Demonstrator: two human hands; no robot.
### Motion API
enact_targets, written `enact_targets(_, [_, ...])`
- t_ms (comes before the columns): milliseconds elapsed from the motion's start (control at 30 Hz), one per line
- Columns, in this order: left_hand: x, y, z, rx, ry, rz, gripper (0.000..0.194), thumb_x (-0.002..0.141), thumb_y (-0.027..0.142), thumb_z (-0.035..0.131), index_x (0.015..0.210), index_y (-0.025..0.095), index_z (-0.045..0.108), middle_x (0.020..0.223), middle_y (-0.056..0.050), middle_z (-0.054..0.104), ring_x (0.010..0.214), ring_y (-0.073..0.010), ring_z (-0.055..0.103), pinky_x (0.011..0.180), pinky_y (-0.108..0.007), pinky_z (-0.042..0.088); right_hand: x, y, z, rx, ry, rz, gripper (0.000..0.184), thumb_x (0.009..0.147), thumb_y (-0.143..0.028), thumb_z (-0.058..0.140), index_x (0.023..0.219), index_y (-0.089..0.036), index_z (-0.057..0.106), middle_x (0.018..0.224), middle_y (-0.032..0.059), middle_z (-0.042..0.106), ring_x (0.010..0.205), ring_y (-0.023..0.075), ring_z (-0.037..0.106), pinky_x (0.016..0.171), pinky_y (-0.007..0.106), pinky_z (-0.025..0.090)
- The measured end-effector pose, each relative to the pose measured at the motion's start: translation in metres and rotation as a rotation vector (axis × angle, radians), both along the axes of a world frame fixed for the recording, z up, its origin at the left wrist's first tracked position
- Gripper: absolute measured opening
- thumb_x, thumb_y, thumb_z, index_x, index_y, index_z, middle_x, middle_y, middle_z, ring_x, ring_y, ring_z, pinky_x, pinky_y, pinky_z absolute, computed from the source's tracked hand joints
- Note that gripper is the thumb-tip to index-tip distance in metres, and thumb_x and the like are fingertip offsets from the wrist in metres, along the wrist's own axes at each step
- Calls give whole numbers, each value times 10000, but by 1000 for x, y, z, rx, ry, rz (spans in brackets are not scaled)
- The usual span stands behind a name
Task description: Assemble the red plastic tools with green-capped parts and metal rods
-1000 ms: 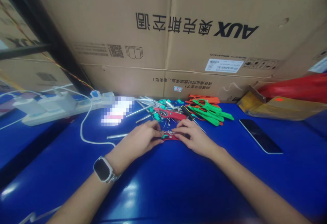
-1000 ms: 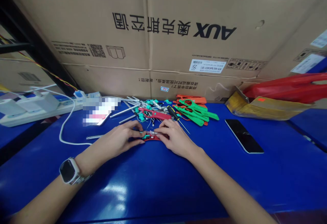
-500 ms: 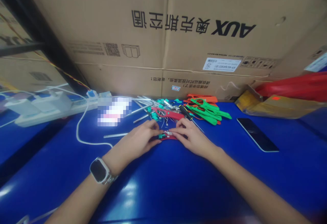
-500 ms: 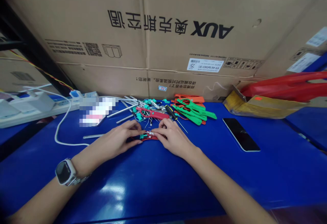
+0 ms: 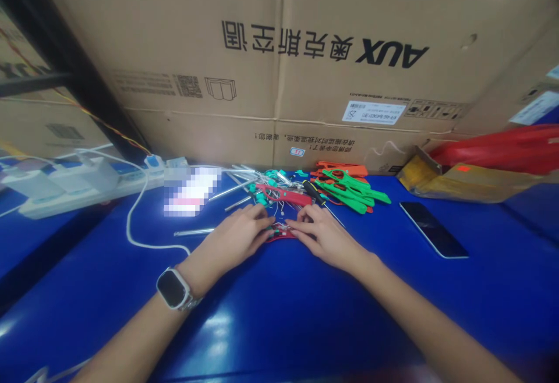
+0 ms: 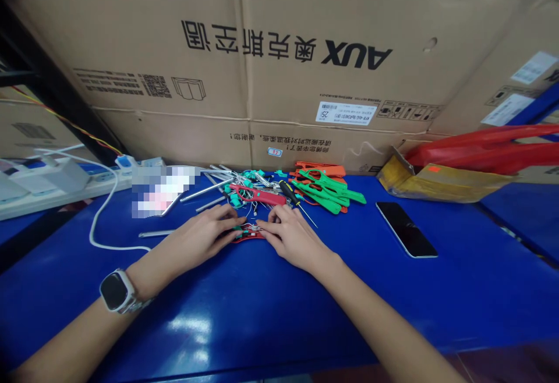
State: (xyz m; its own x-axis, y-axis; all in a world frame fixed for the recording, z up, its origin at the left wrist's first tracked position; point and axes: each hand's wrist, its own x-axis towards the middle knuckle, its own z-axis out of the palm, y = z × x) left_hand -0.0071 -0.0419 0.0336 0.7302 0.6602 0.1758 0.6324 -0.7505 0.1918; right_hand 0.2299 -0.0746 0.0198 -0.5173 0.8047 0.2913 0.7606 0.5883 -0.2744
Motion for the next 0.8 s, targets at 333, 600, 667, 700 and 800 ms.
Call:
enact_targets(333, [8,0,-3,-86,-149,-68,273,975,384,524,1080,187,679,1033,-74,641,985,-219,619,880,-366,518,-4,-2,-3,93,51,-48,214,954,-282,586,1108,-242,729,1022,83,639,976,219,566,838,389,428])
enact_targets(600, [6,1,-11,-86,-174,-91,232,971,322,543,1098,202,696,1053,-71,638,999,-208,614,893,-356,518,-8,-6,-1,179,64,16,149,959,-219,566,964,-205,714,982,68,661,950,209,556,828,374,382])
enact_targets(667, [6,1,-12,-85,-182,-92,225,970,315,545,1084,204,703,1051,-70,640,996,-208,613,897,-357,518,-9,-6,0,170,64,13,140,960,-215,559,942,-197,697,961,68,663,945,212,554,825,373,380])
enact_targets(700, [6,1,-12,-86,-185,-93,222,969,314,547,1079,205,706,1050,-70,641,994,-208,614,897,-357,519,-10,-6,0,159,65,5,132,959,-220,561,935,-195,688,955,68,663,941,213,553,824,372,381])
enact_targets(800, [7,0,-10,-98,-187,-91,214,965,307,553,1050,201,719,1043,-72,643,980,-205,621,889,-353,523,-13,-6,2,133,68,-14,103,952,-232,572,938,-192,666,939,67,660,926,215,546,818,368,377])
